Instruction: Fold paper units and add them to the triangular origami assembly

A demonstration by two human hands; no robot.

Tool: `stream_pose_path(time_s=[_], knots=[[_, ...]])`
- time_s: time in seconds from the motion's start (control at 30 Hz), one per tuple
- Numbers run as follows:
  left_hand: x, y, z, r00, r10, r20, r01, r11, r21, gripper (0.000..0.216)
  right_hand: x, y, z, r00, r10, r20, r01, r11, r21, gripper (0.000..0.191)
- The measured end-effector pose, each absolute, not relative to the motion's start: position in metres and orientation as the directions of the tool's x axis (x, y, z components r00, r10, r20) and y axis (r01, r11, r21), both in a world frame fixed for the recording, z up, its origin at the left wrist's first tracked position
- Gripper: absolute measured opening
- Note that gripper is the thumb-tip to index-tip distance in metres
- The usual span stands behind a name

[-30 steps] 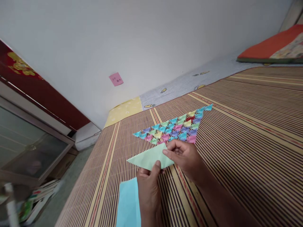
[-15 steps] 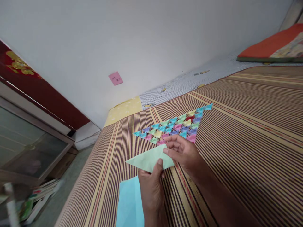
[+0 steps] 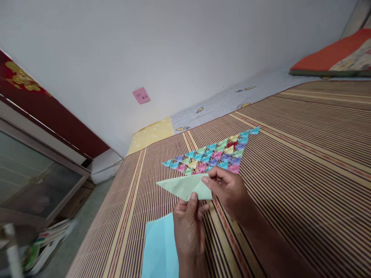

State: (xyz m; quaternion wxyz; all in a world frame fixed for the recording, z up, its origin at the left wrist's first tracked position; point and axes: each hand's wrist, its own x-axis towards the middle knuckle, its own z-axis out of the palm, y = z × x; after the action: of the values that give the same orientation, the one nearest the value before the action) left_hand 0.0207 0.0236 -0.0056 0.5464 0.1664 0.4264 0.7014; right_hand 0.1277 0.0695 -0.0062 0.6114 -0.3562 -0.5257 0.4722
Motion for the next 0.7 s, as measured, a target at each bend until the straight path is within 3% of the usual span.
stream_pose_path(time_s=[0.17,0.37,0.5,0.7], knots=[[0.013,0.025,-0.005,-0.451,0.849,-0.276,-0.695,-0.139,0.706,0.019,0.131,0.071,-0.008,-0.087,0.953,0.29,-0.257,0.26,-0.931,0.019],[0.011,0.028,-0.005,-0.488,0.837,-0.248,-0.691,-0.196,0.696,0.021,0.138,0.08,-0.016,-0.156,0.96,0.234,-0.202,0.201,-0.959,0.018],[0.012,0.023,-0.006,-0.457,0.878,-0.141,-0.582,-0.176,0.794,0.025,0.147,0.08,-0.009,-0.088,0.962,0.257,-0.112,0.247,-0.963,0.022],[0.01,0.014,-0.006,-0.234,0.971,-0.046,-0.285,-0.023,0.958,0.018,0.152,0.067,0.008,-0.232,0.935,0.27,-0.142,0.242,-0.96,0.019]])
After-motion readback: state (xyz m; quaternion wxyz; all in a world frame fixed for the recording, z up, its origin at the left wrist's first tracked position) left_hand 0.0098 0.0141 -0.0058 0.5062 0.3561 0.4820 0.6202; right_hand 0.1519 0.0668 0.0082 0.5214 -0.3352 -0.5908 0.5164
